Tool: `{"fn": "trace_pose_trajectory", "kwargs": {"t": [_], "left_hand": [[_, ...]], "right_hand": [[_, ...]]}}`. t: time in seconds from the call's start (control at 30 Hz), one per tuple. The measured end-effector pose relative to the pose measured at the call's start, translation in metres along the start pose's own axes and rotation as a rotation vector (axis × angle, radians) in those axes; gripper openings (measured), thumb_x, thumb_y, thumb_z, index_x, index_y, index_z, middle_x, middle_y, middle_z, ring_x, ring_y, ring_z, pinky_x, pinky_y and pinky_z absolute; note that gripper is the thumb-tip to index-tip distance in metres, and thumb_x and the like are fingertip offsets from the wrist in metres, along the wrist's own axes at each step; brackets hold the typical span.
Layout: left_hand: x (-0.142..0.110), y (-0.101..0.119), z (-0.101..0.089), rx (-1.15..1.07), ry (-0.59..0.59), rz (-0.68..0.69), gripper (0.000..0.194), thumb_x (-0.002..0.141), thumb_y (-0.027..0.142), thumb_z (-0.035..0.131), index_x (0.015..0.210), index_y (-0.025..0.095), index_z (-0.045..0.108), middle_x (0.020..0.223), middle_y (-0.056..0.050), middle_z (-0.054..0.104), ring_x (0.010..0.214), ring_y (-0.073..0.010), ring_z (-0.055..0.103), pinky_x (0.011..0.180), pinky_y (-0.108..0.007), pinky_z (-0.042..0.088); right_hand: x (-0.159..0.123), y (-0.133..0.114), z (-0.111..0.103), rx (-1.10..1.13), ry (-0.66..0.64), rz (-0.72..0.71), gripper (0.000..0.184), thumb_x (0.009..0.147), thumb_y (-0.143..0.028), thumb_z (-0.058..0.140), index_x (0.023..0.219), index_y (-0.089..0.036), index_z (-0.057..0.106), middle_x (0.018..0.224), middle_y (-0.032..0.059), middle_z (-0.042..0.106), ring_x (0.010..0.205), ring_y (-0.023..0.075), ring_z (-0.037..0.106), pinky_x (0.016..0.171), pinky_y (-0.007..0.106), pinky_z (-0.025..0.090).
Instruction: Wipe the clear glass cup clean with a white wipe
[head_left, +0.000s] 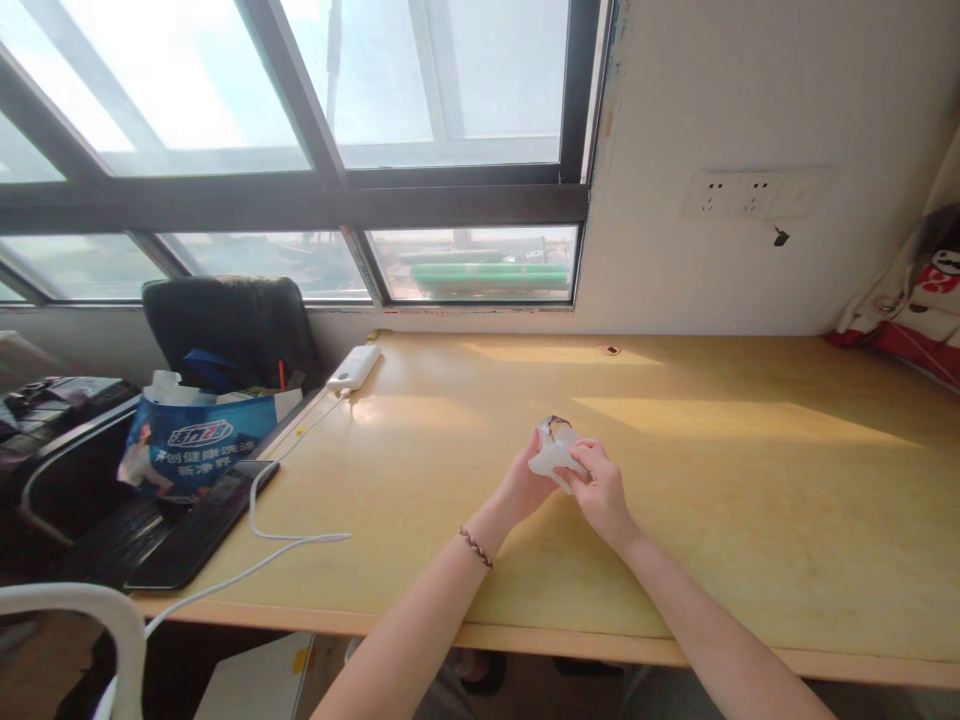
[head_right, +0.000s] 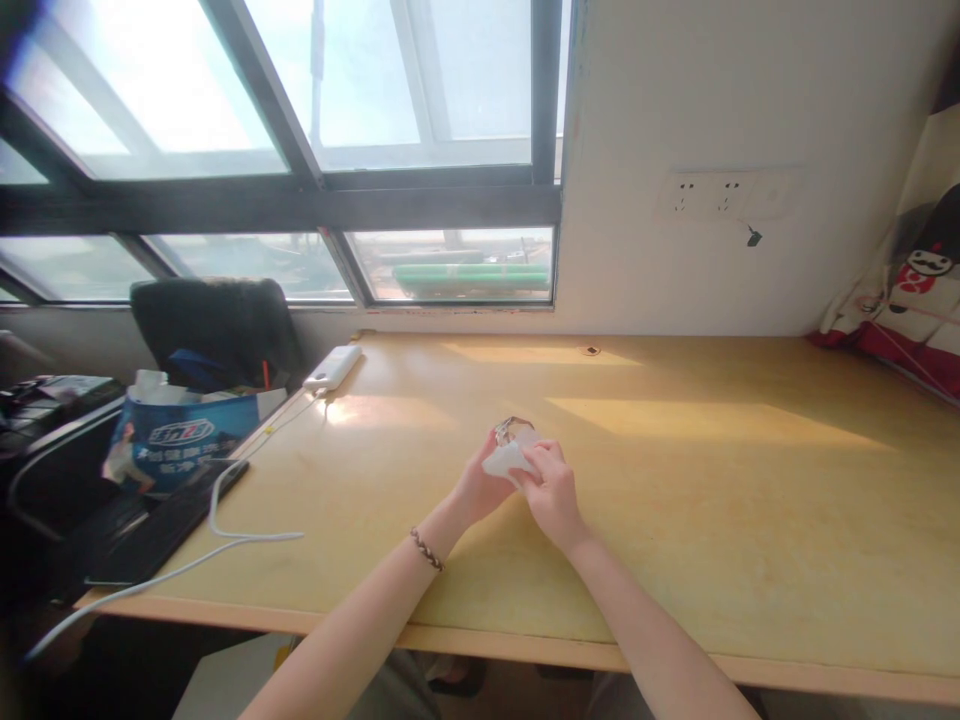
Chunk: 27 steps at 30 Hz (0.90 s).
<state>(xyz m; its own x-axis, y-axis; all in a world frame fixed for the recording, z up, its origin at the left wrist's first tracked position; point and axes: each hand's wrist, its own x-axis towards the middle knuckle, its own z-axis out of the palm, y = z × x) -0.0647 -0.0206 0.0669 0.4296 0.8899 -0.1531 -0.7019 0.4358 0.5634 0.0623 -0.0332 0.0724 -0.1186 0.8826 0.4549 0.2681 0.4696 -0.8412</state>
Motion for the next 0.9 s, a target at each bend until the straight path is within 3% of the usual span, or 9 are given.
{"fn": "trace_pose_trajectory", "kwargs": {"t": [0.13, 0.23, 0.37, 0.47, 0.6, 0.77, 0.9], "left_hand": [[0.002, -0.006, 0.0, 0.151, 0.034, 0.086, 0.034, 0.076, 0.033, 0.054, 0.106, 0.018, 0.054, 0.107, -0.008, 0.059, 0.086, -0.0173, 0.058, 0.069, -0.026, 0.046], [0.003, -0.007, -0.002, 0.199, 0.114, 0.122, 0.033, 0.073, 0.033, 0.057, 0.102, 0.017, 0.055, 0.097, -0.007, 0.062, 0.072, -0.015, 0.059, 0.058, -0.024, 0.047], [0.0, -0.004, -0.001, 0.186, 0.208, 0.122, 0.041, 0.074, 0.05, 0.048, 0.085, 0.012, 0.058, 0.065, -0.004, 0.06, 0.047, -0.0105, 0.052, 0.038, -0.019, 0.038], [-0.004, 0.0, 0.001, 0.175, 0.274, 0.116, 0.046, 0.073, 0.057, 0.043, 0.086, 0.015, 0.057, 0.047, 0.002, 0.051, 0.033, -0.0071, 0.041, 0.031, -0.018, 0.024], [-0.004, 0.006, 0.0, 0.161, 0.339, 0.085, 0.051, 0.071, 0.06, 0.043, 0.092, 0.016, 0.056, 0.044, 0.003, 0.049, 0.031, -0.0064, 0.037, 0.031, -0.018, 0.017], [0.002, 0.011, -0.009, 0.106, 0.408, -0.022, 0.05, 0.067, 0.058, 0.048, 0.087, 0.014, 0.058, 0.049, 0.0, 0.054, 0.032, -0.007, 0.04, 0.032, -0.018, 0.019], [0.005, 0.013, -0.013, 0.093, 0.351, -0.042, 0.049, 0.068, 0.058, 0.046, 0.081, 0.013, 0.059, 0.048, -0.001, 0.054, 0.033, -0.0083, 0.042, 0.03, -0.018, 0.018]], "right_hand": [[0.004, 0.002, -0.005, 0.155, 0.015, 0.219, 0.026, 0.075, -0.036, 0.055, 0.091, -0.017, 0.063, 0.088, 0.0042, 0.057, 0.08, 0.0189, 0.054, 0.071, 0.029, 0.045], [0.006, 0.001, -0.007, 0.16, -0.044, 0.213, 0.026, 0.074, -0.035, 0.057, 0.092, -0.017, 0.062, 0.09, 0.0035, 0.056, 0.081, 0.0175, 0.054, 0.071, 0.027, 0.044], [0.006, -0.003, -0.006, 0.029, -0.15, 0.037, 0.013, 0.074, -0.031, 0.059, 0.076, -0.019, 0.064, 0.082, 0.0031, 0.057, 0.08, 0.0171, 0.052, 0.071, 0.028, 0.045], [0.006, -0.003, -0.006, -0.119, -0.221, -0.177, 0.009, 0.076, -0.028, 0.058, 0.074, -0.023, 0.065, 0.073, 0.0027, 0.061, 0.082, 0.0194, 0.05, 0.074, 0.032, 0.043], [0.01, 0.004, -0.012, -0.329, -0.242, -0.366, 0.012, 0.078, -0.029, 0.056, 0.085, -0.027, 0.066, 0.079, 0.0015, 0.067, 0.085, 0.0213, 0.047, 0.079, 0.037, 0.038], [0.013, 0.009, -0.02, -0.529, -0.194, -0.451, 0.015, 0.076, -0.035, 0.058, 0.089, -0.031, 0.065, 0.091, -0.0017, 0.067, 0.092, 0.0228, 0.045, 0.082, 0.039, 0.029], [0.014, 0.007, -0.024, -0.577, -0.172, -0.476, 0.021, 0.077, -0.033, 0.058, 0.097, -0.031, 0.063, 0.1, -0.0019, 0.066, 0.094, 0.0234, 0.045, 0.083, 0.039, 0.028]]}}
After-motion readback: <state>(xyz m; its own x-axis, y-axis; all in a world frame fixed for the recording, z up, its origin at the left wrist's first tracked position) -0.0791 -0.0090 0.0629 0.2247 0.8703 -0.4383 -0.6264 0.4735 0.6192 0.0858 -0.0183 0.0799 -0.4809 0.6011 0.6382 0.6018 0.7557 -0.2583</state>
